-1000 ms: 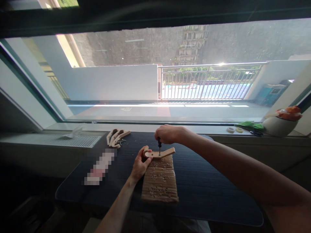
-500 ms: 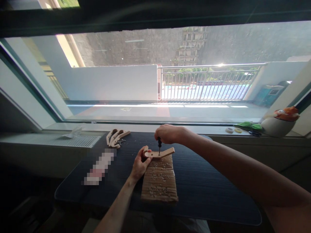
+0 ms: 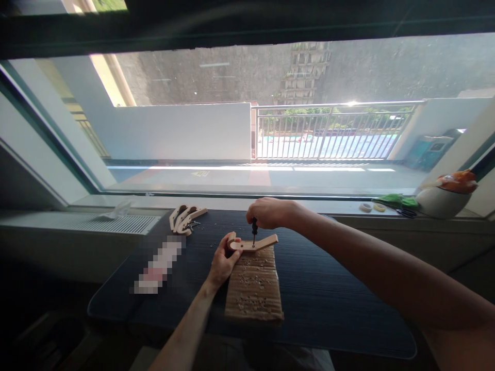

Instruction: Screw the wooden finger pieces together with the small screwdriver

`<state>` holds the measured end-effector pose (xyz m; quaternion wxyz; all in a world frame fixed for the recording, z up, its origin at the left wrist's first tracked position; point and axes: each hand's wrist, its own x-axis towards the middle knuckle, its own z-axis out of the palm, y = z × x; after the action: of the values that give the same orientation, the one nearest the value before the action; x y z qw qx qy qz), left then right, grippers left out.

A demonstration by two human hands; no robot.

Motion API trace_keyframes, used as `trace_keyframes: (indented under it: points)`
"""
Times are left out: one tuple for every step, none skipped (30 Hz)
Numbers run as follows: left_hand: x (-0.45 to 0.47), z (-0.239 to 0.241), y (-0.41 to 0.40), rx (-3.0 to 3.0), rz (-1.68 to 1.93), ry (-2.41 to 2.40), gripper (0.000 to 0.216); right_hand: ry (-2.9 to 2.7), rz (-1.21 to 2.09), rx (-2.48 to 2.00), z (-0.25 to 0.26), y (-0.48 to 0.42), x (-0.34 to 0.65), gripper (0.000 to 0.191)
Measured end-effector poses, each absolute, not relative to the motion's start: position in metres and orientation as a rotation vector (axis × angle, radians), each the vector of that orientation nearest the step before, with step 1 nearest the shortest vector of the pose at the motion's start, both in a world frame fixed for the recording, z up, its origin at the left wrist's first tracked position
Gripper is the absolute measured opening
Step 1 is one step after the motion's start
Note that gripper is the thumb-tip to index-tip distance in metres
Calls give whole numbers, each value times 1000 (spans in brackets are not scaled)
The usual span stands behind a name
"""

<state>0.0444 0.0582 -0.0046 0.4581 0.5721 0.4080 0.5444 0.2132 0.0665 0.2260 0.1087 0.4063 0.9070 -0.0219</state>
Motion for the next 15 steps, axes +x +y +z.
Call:
trace_keyframes:
  points:
    - [44, -4, 58, 1414, 1341, 1007, 52, 2667, -63, 1171, 226, 67, 213, 31]
    - [45, -4, 58, 1419, 1340, 1009, 52, 2669, -60, 1157, 226, 67, 213, 29]
    - [45, -4, 58, 1422, 1339, 1012, 52, 2670, -53, 1154, 225, 67, 213, 28]
    - [45, -3, 58, 1424, 1340, 1014, 51, 2669, -45, 1163, 224, 67, 213, 27]
    - [45, -3, 58, 1425, 1340, 1015, 51, 2667, -35, 1174, 224, 68, 213, 27]
    - [45, -3, 58, 1426, 1340, 1015, 51, 2662, -28, 1183, 223, 68, 213, 27]
    - [45, -3, 58, 1426, 1338, 1014, 51, 2656, -20, 1190, 222, 68, 213, 27]
    - [45, -3, 58, 1427, 1337, 1014, 52, 2648, -15, 1196, 222, 68, 213, 27]
    - [45, -4, 58, 1428, 1333, 1014, 52, 2642, -14, 1206, 222, 68, 213, 27]
    - [45, -5, 58, 1427, 1331, 1015, 54, 2637, -15, 1223, 223, 68, 213, 28]
    - [44, -6, 58, 1425, 1337, 1015, 54, 2631, -17, 1243, 223, 67, 212, 31]
    - [44, -7, 58, 1427, 1352, 1013, 54, 2626, -21, 1264, 224, 67, 212, 35]
    - [44, -9, 58, 1430, 1372, 1010, 54, 2621, -27, 1279, 225, 66, 212, 38]
    - [43, -10, 58, 1438, 1392, 1005, 53, 2618, -32, 1282, 226, 66, 212, 40]
    - [43, -11, 59, 1449, 1409, 998, 51, 2616, -37, 1276, 227, 65, 212, 39]
